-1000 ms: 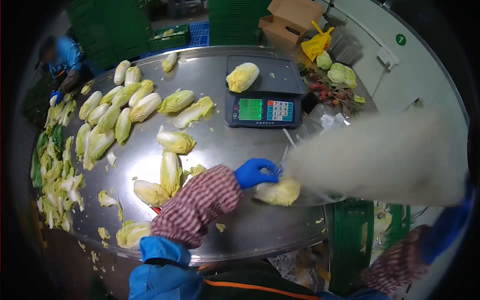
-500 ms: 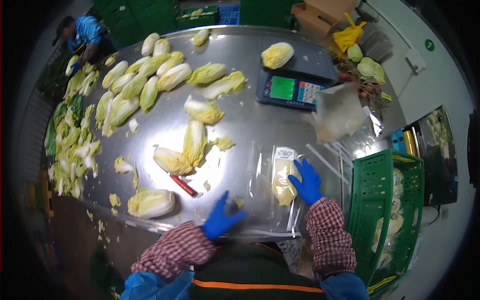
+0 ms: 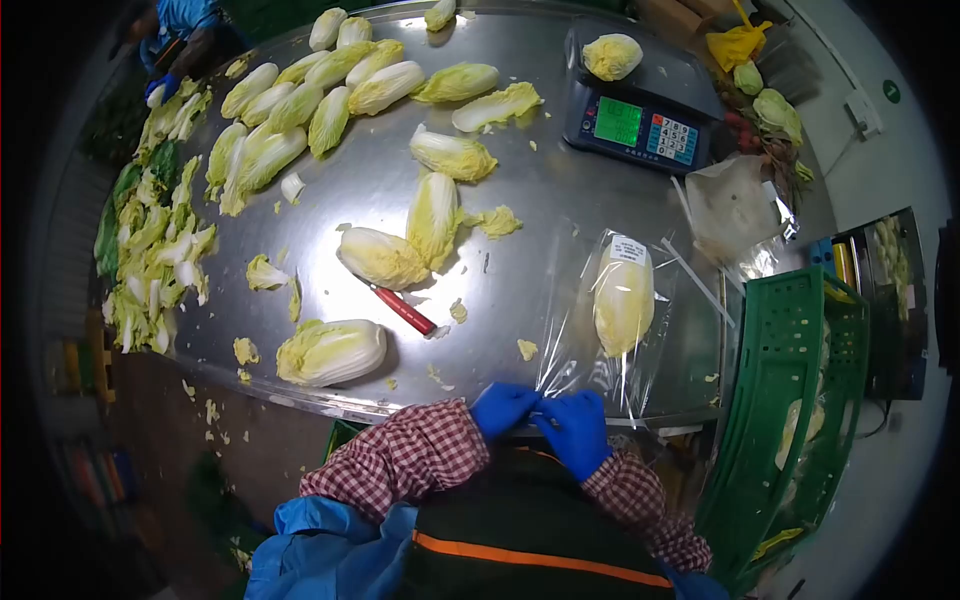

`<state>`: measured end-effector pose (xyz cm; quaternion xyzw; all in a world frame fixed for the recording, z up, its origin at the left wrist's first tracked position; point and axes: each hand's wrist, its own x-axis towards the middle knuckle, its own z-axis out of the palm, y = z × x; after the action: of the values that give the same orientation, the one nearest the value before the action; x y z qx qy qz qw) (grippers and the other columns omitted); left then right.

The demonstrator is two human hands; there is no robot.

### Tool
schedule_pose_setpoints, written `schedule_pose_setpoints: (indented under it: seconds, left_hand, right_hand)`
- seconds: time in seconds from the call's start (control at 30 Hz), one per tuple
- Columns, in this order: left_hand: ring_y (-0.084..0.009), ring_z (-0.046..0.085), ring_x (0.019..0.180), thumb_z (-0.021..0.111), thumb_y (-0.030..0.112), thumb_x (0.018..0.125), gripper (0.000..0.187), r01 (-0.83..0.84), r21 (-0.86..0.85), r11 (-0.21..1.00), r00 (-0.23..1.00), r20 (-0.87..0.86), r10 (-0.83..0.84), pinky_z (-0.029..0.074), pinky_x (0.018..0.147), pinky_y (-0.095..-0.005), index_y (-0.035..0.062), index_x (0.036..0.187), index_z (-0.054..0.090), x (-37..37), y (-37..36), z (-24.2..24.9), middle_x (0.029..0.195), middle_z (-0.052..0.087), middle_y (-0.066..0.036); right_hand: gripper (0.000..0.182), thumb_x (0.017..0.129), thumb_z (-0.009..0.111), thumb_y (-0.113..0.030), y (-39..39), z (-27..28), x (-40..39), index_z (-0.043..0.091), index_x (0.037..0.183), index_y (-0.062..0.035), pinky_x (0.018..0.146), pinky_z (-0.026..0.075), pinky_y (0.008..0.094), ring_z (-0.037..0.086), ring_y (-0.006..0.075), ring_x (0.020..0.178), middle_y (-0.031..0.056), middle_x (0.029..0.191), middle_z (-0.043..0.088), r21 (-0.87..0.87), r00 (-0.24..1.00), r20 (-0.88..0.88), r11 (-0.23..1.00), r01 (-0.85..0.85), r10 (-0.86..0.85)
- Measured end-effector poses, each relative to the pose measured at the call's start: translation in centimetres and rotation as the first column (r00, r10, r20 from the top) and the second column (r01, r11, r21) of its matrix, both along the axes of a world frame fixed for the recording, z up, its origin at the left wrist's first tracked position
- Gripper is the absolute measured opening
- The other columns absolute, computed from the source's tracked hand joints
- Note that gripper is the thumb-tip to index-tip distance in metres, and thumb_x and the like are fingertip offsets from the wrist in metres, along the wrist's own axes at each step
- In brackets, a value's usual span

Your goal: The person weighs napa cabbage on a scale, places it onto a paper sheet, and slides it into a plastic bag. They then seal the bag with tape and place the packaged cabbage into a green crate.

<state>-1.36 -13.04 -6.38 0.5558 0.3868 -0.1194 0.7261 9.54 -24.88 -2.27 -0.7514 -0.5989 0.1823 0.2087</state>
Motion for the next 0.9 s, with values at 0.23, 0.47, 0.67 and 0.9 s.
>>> schedule_pose_setpoints:
  seconds: [0.23, 0.47, 0.67, 0.9]
  left_hand:
    - [-0.0101, 0.056, 0.061, 0.054, 0.026, 0.082, 0.027, -0.167, 0.120, 0.979, 0.984, 0.083, 0.158, 0.045, 0.058, -0.0252, 0.0005, 0.083, 0.064, -0.2, -1.5, -2.2, 0.068, 0.061, -0.007]
    - [-0.0284, 0.051, 0.097, 0.054, 0.016, 0.076, 0.036, 0.238, 0.944, 0.229, 0.863, -0.097, -0.495, 0.039, 0.087, -0.0395, 0.0156, 0.112, 0.052, -3.0, 5.2, -0.3, 0.111, 0.053, -0.008]
    - [-0.0250, 0.049, 0.103, 0.054, 0.015, 0.076, 0.023, -0.154, 0.971, 0.182, 0.630, 0.239, -0.739, 0.035, 0.089, -0.0426, 0.0162, 0.099, 0.058, 2.3, 5.6, -1.4, 0.114, 0.053, -0.006]
    - [-0.0160, 0.054, 0.069, 0.044, 0.012, 0.086, 0.013, -0.535, 0.240, 0.810, 0.705, 0.655, 0.272, 0.043, 0.066, -0.0273, 0.0007, 0.082, 0.051, 9.5, 8.2, 11.6, 0.079, 0.056, -0.008]
  right_hand:
    - [0.013, 0.071, 0.056, -0.020, -4.9, 1.3, -0.1, 0.054, 0.075, -0.0076, 0.059, 0.039, 0.0387, 0.054, 0.0260, 0.059, 0.0086, 0.063, 0.054, -0.396, 0.976, 0.159, 0.915, -0.077, 0.151]
    - [0.041, 0.084, 0.048, -0.028, -30.7, 0.7, 7.9, 0.049, 0.114, -0.0010, 0.068, 0.047, 0.0370, 0.059, 0.0272, 0.077, 0.0177, 0.090, 0.059, -0.781, 0.961, 0.273, 0.573, 0.249, -0.045]
    - [0.023, 0.077, 0.058, -0.011, -7.1, -0.8, 11.7, 0.057, 0.100, -0.0057, 0.067, 0.045, 0.0291, 0.055, 0.0221, 0.078, 0.0105, 0.093, 0.056, 0.229, 0.986, 0.127, 0.970, 0.080, -0.112]
    - [0.017, 0.081, 0.046, -0.006, -3.5, 7.1, 17.2, 0.057, 0.093, -0.0010, 0.065, 0.044, 0.0272, 0.051, 0.0128, 0.074, 0.0076, 0.085, 0.053, 0.226, 0.551, -0.760, 0.654, 0.722, -0.346]
